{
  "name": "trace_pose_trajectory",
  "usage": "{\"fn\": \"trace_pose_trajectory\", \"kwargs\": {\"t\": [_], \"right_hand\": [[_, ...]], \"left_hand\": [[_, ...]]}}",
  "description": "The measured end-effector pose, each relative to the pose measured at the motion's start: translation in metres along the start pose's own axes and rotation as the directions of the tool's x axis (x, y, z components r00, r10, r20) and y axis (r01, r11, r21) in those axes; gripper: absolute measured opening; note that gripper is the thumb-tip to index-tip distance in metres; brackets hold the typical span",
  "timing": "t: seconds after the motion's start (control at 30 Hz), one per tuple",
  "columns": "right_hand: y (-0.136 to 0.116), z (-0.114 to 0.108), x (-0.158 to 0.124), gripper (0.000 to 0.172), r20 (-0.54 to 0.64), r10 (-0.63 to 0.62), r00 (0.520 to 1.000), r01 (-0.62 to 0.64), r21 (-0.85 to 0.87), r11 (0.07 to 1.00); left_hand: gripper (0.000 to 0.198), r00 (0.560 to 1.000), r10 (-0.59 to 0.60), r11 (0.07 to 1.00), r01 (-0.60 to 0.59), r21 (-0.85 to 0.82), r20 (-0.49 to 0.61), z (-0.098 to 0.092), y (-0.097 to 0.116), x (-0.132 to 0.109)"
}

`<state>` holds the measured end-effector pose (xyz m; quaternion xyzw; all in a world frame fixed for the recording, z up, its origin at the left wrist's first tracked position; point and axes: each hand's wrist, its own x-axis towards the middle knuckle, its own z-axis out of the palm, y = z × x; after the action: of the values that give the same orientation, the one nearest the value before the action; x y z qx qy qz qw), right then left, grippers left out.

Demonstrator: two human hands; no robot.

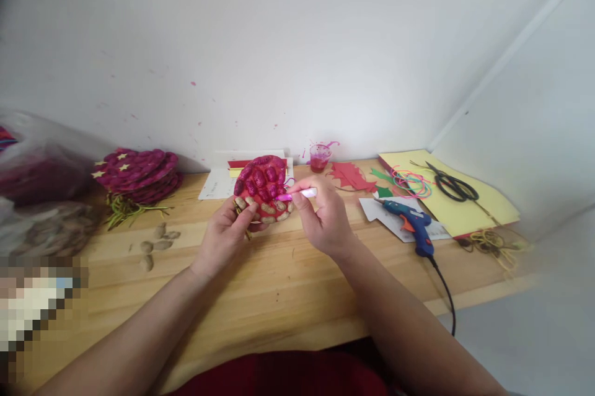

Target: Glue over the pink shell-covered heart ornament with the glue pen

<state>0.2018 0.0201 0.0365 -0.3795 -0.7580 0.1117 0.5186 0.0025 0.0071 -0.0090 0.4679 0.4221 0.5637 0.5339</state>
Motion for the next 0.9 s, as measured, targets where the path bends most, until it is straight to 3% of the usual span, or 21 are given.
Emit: {"fn": "trace_pose_trajectory", "kwargs": {"t": [0.37,0.6,0.9], "right_hand": [[-0.0051,-0.0009,0.0005,0.008,0.024,-0.067,0.998,0.067,-0.031,0.997],[-0.0035,-0.0028,0.0008,0.008,0.018,-0.138,0.99,0.139,-0.05,0.989],[-0.0041,0.0022,-0.0005,0.006,0.189,-0.18,0.965,0.2,-0.095,0.975]], "left_hand": [[0.039,0.999,0.022,0.999,-0.023,0.024,0.026,-0.0007,0.0045,0.0004],[0.043,0.999,-0.005,1.0,0.005,0.01,-0.034,-0.0019,0.001,0.0045],[0.038,0.995,0.064,0.992,-0.054,0.117,-0.083,-0.0044,-0.0038,0.0042]]}}
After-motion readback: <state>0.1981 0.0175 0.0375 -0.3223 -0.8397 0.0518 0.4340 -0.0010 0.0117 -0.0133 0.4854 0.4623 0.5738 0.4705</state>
